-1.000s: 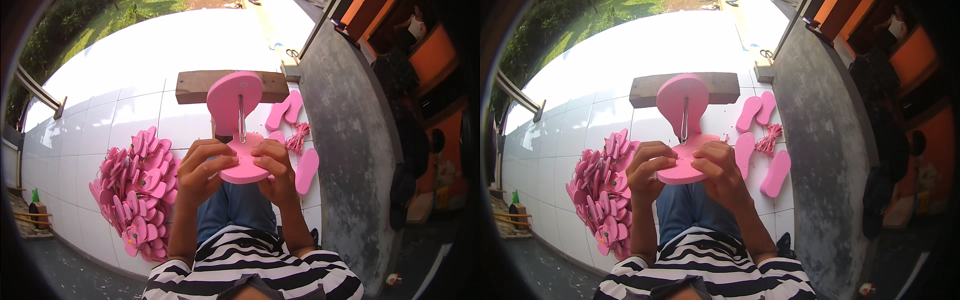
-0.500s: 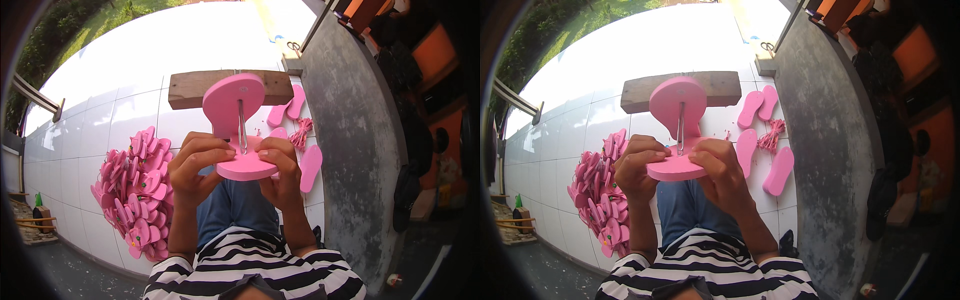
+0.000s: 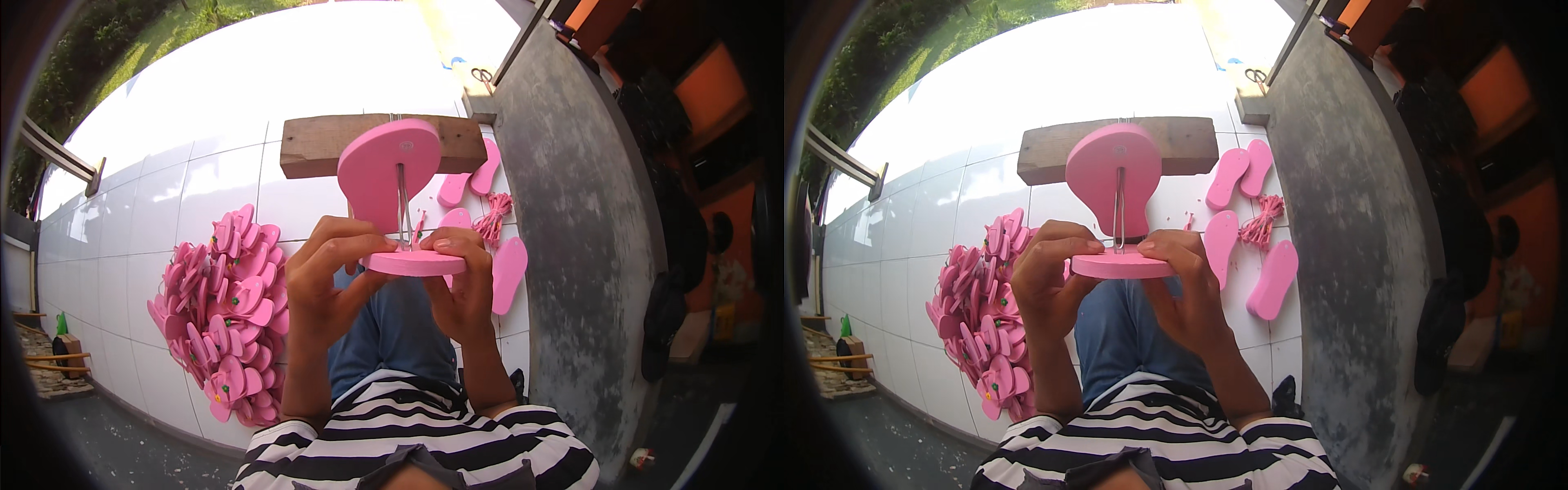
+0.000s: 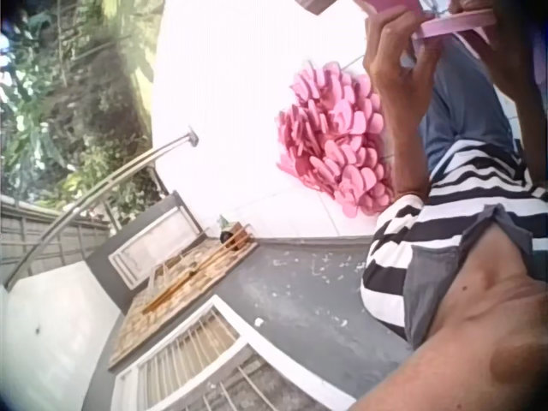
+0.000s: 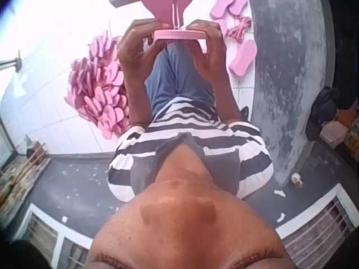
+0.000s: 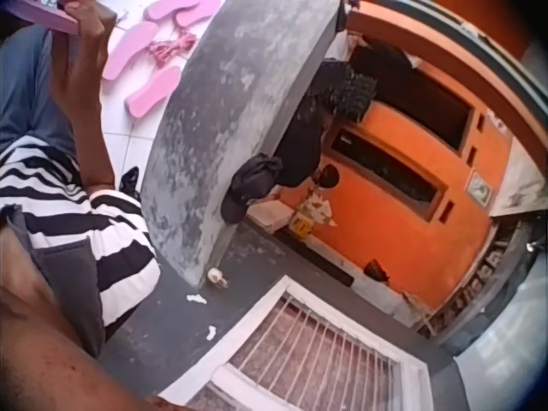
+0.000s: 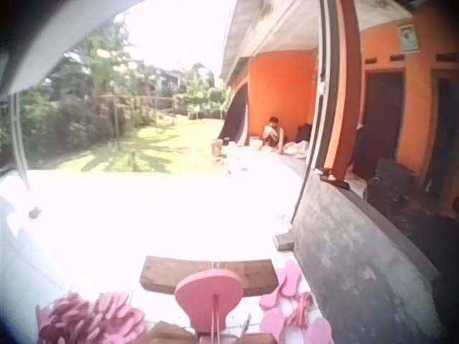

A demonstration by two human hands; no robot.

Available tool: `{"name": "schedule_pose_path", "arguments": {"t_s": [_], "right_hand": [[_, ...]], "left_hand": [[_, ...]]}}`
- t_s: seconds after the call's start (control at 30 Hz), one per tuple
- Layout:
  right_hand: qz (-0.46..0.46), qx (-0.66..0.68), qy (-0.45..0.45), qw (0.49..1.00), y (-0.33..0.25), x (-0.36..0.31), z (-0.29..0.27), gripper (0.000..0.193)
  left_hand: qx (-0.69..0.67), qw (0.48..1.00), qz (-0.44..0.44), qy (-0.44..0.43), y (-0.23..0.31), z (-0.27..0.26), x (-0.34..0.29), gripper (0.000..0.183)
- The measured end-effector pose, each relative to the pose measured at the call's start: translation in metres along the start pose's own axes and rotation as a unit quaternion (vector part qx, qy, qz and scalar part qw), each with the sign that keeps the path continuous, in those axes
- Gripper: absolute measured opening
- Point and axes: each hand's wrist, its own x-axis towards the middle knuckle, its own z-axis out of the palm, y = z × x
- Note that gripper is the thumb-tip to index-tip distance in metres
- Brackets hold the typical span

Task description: The person assembles flip-flops by hand using a small metal hook tool to pull pink rubber straps through holes in pink foam soles while sitting on the floor, handling multiple soles from a stack and placing finished ones aside.

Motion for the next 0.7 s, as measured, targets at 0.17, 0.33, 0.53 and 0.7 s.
{"name": "schedule_pose_path", "arguments": {"t_s": [0.17, 0.33, 0.53, 0.7], "right_hand": [[0.066, -0.072, 0.002, 0.995, -0.018, 0.014, -0.004, 0.051], [0.102, -0.175, 0.039, 0.979, -0.032, 0.019, 0.003, 0.062], [0.046, -0.178, 0.162, 0.969, 0.026, 0.048, 0.034, 0.058], [-0.031, -0.236, 0.208, 0.949, 0.031, 0.036, 0.042, 0.051]], "left_hand": [[-0.069, 0.989, -0.126, 0.034, 0.011, 0.006, 0.007, 0.028], [-0.008, 0.992, -0.088, 0.094, 0.009, 0.010, 0.016, 0.040], [0.178, 0.966, -0.060, 0.177, -0.023, 0.031, 0.054, 0.074], [0.207, 0.962, 0.025, 0.175, -0.048, 0.022, 0.030, 0.074]]}}
